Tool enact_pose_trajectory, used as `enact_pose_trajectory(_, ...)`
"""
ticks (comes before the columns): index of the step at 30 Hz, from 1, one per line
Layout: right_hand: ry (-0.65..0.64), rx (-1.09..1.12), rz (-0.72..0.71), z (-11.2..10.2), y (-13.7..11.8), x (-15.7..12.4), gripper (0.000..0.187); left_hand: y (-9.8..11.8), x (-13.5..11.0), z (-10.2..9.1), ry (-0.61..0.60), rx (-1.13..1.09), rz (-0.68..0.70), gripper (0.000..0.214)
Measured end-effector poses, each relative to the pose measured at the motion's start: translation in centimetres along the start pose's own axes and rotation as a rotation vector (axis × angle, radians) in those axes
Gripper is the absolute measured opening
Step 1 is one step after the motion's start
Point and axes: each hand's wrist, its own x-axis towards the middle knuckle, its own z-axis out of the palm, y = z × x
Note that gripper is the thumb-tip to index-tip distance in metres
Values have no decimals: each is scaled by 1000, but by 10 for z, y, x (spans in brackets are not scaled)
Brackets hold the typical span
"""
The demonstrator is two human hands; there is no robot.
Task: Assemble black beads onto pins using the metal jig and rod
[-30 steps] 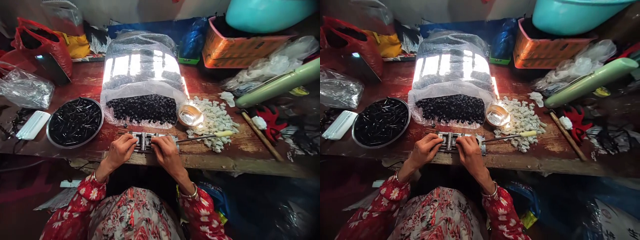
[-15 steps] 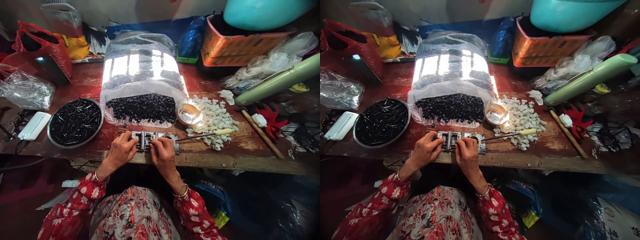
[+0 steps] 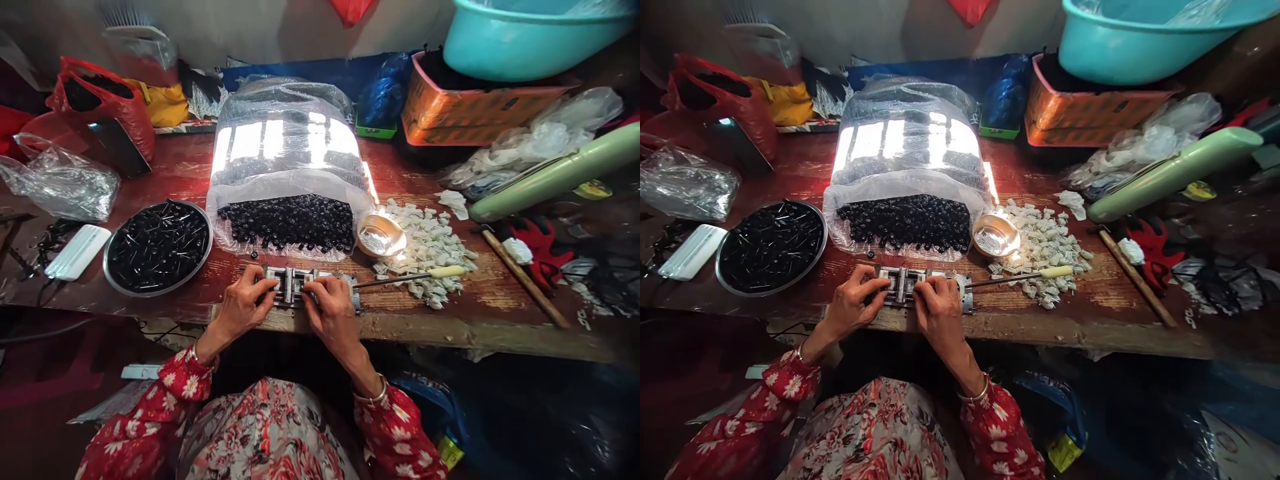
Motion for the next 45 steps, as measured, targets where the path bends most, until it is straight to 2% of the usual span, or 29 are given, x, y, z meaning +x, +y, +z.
enact_pose_trajectory(4, -137, 37, -37, -18, 2, 21, 14, -13, 11, -17, 103, -126, -51, 19)
enact_pose_trajectory(7, -212, -44, -62, -17, 0, 54, 17, -30, 28, -26, 165, -43, -120, 14)
enact_pose_trajectory(9, -289, -140, -57, -9, -2, 82, 19, -43, 41, -26, 123, 58, -170, 13)
enact_pose_trajectory(13, -464, -350, -57, 19, -2, 130, 20, -62, 61, -16, -44, 216, -273, 12)
enact_pose_trajectory(17, -524, -418, -68, 37, 5, 148, 20, -69, 68, -8, -93, 213, -279, 10)
enact_pose_trajectory(21, -493, -383, -76, 35, 10, 140, 20, -69, 67, -5, -82, 137, -234, 12)
enact_pose_trajectory(25, -360, -206, -12, 17, 14, 120, 18, -65, 62, -4, -12, -18, -218, 6)
enact_pose_trajectory(29, -226, -11, -3, -7, 15, 91, 16, -48, 55, -11, 44, -188, -220, 9)
enact_pose_trajectory(33, -190, 63, -38, -21, 11, 62, 16, -26, 46, -22, 14, -291, -152, 11)
enact_pose_trajectory(38, -158, -22, -67, -15, 9, 46, 16, -13, 39, -17, -87, -204, -26, 11)
enact_pose_trajectory(42, -151, -102, -74, -9, 9, 44, 15, -13, 38, -11, -98, -98, -14, 8)
enact_pose_trajectory(45, -113, -87, -66, -6, 10, 42, 12, -15, 38, -10, -91, -154, 7, 6)
